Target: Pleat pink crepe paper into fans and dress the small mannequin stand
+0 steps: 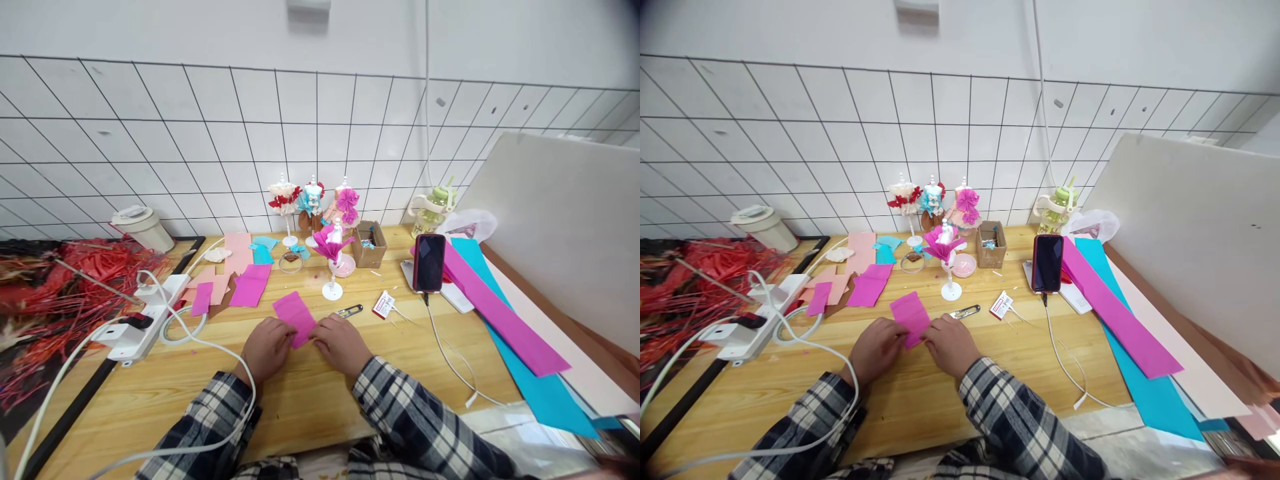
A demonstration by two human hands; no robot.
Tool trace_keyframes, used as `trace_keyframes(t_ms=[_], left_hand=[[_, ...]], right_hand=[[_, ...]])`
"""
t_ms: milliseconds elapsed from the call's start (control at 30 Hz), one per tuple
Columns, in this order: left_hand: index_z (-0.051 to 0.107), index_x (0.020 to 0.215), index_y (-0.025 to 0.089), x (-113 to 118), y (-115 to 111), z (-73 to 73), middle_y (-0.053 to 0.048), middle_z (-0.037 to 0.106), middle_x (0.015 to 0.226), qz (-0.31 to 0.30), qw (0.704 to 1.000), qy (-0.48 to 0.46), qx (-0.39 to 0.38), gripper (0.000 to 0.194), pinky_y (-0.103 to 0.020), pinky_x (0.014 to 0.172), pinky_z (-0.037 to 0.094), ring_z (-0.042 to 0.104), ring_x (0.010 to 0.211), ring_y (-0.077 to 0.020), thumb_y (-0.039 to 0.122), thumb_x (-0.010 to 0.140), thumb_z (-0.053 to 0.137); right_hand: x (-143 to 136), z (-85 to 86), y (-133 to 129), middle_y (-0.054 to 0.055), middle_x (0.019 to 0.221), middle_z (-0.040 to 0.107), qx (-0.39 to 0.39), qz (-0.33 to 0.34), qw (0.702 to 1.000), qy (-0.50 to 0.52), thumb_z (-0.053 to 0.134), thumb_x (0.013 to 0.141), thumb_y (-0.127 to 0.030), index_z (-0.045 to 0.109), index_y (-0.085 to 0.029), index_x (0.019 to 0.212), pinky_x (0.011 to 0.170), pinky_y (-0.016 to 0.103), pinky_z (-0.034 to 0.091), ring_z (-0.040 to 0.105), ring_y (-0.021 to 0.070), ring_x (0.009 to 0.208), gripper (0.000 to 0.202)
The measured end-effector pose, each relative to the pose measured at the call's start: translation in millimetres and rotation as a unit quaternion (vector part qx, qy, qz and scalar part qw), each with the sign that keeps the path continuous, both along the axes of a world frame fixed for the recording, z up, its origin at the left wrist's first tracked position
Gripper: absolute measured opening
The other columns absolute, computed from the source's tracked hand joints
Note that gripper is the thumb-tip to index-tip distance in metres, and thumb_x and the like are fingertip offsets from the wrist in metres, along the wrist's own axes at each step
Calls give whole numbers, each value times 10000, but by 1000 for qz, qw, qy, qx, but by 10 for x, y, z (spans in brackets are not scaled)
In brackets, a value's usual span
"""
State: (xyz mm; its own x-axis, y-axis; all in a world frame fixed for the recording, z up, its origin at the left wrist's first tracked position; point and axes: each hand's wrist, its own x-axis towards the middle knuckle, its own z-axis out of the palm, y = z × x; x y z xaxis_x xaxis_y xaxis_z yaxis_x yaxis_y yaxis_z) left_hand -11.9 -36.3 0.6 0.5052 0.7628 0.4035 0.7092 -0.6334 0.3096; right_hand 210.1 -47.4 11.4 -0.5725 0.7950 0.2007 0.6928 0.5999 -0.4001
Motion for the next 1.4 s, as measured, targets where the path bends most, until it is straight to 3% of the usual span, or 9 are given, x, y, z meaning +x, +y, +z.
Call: trace_keyframes(t_ms=[100,200,467,867,1100,1300,1400], left_hand=[[665,895,198,15,-77,15,-56,681,827,-56,998,19,-22,131,-335,740,447,591,801,-193,254,864,551],[680,863,207,31,-76,-9,-51,687,831,-62,996,55,-28,135,-340,747,440,589,804,-191,257,868,554],[698,840,199,63,-49,-81,-55,699,816,-26,995,94,-14,184,-357,755,437,604,806,-201,256,893,531],[709,897,192,57,0,-151,-59,715,792,-30,996,78,-8,216,-342,722,452,617,751,-201,250,922,503],[710,829,185,100,-30,-100,-76,698,840,-16,996,92,-15,231,-337,757,464,614,803,-198,219,912,498],[696,951,186,85,-36,-135,-66,713,830,-3,995,94,-29,208,-340,730,469,637,775,-197,235,919,496],[712,894,193,91,-35,-130,-67,703,808,-3,994,106,-28,222,-347,721,466,629,765,-202,238,918,496]], right_hand=[[-76,34,139,35,935,643,8,37,998,-43,560,907,-252,676,-222,995,854,304,381,500,187,938,148],[-175,2,197,42,892,641,-4,38,996,-85,563,901,-255,695,-215,935,821,300,396,515,191,904,142],[-187,-83,121,45,917,643,-21,10,996,-82,511,940,-297,695,-207,937,800,277,416,556,175,900,205],[-195,-182,128,23,939,665,-55,-60,996,-40,523,940,-302,684,-254,1039,775,261,416,583,170,907,195],[-220,-140,92,54,936,626,-9,-51,995,-84,531,939,-301,688,-208,880,792,269,411,528,184,930,192],[-225,-149,72,49,892,643,-3,-47,994,-98,465,971,-266,654,-215,958,770,281,419,541,183,877,196],[-224,-133,73,51,884,638,-8,-44,993,-107,466,971,-262,660,-210,939,780,284,422,544,183,883,203]])
